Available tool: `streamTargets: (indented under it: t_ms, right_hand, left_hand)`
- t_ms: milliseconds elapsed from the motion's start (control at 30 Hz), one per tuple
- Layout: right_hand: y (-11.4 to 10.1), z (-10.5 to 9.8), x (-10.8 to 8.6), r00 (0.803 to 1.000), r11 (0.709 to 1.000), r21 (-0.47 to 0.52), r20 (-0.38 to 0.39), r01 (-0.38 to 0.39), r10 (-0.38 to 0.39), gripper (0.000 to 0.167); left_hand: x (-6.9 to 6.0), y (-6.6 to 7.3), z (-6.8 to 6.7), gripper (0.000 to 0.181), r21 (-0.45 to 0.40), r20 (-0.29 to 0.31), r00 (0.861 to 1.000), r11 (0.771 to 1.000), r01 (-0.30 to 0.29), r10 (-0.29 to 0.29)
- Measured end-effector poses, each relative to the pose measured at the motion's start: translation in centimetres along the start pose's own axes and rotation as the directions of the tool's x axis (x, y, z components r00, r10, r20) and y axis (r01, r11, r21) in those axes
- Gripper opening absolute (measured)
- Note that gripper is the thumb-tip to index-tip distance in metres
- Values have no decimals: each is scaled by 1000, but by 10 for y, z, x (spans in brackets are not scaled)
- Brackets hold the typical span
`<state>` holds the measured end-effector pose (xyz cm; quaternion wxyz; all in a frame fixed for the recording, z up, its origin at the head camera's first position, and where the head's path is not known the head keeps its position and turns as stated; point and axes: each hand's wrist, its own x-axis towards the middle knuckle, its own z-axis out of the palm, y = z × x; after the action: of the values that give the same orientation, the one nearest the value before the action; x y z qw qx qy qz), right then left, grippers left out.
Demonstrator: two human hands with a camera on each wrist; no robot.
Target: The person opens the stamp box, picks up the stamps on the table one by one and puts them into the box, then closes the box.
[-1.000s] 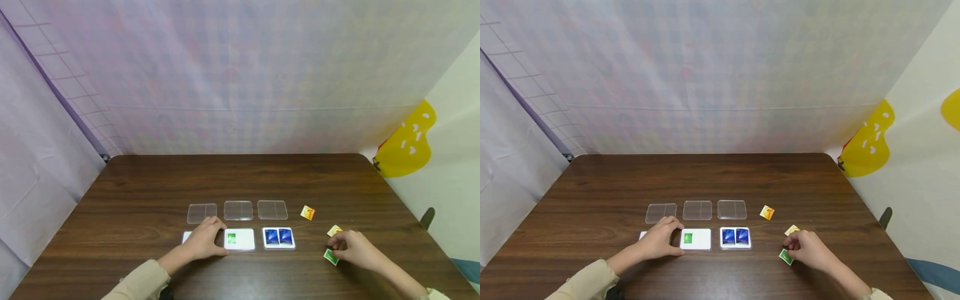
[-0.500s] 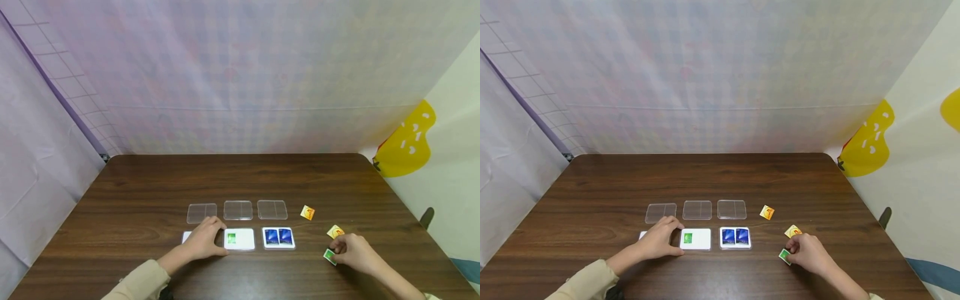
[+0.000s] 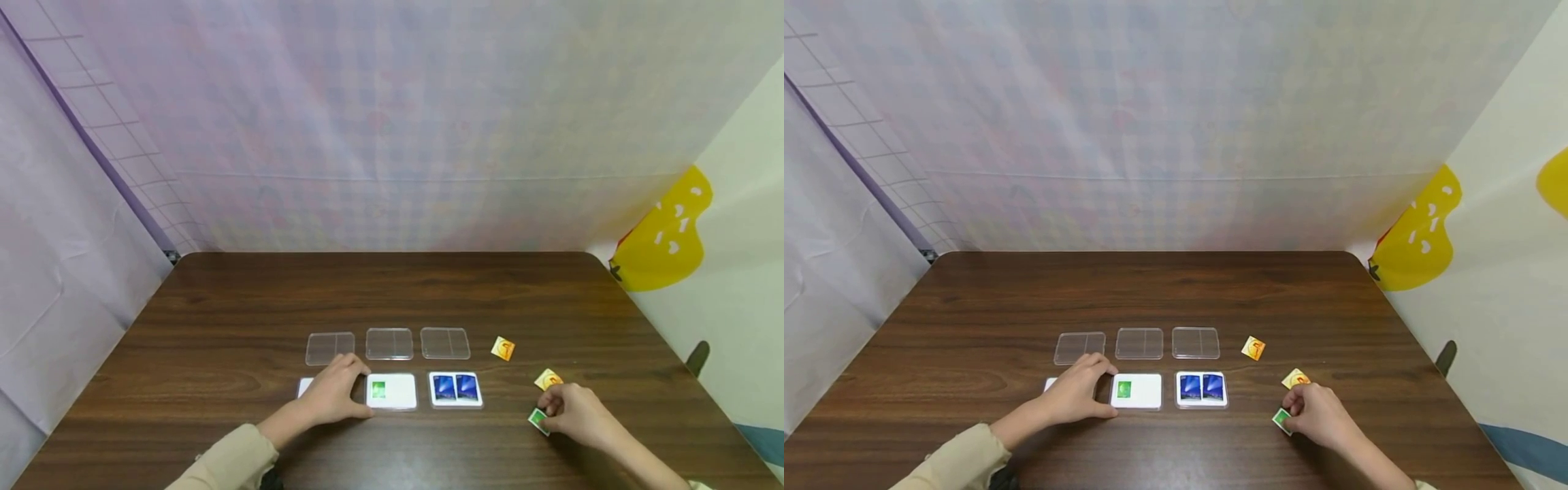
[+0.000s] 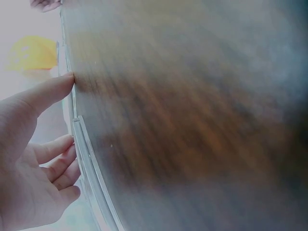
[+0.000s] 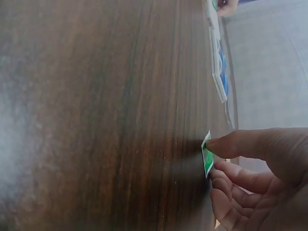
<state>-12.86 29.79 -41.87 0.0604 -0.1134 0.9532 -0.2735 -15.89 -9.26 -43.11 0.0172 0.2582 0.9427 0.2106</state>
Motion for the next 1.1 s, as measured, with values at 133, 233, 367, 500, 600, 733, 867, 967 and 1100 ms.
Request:
streamTargets:
  t_ms: [133,233,367,500,600,733,867,967,1100]
  right_hand:
    - [-1,0,0,1000,1000,-5,-9,-5,5,23]
    - [-1,1,0,1000,1000,16,-2,-1,1,25]
    - [-1,1,1,1000,999,38,12,3,-3,27]
    - [-1,0,1,1000,999,40,19,4,-4,26]
    - [1,1,2,1000,999,34,13,12,-12,24]
    - [3,0,3,999,999,40,15,37,-38,20]
    - [5,-1,4,997,997,41,24,71,-72,15]
    - [5,-3,4,996,996,13,31,88,-88,11]
    - [6,-7,5,993,994,-20,56,108,-107,10]
  left_hand:
    - [0,0,0,61,-1,0,1000,1000,-1,1]
    - [0,-1,0,61,-3,-1,1000,1000,0,0]
    - [0,-1,1,61,-3,-3,1000,1000,-2,2]
    - [0,-1,1,61,-3,-5,1000,1000,-3,3]
    - [1,-1,2,60,-3,-8,1000,1000,-6,6]
    - [1,-2,2,60,-5,-12,1000,1000,-10,10]
    - [1,-2,3,60,-5,-15,1000,1000,-12,12]
    - [1,-2,3,60,-1,-16,1000,1000,-15,15]
    - [0,-2,3,60,2,-16,1000,1000,-21,21]
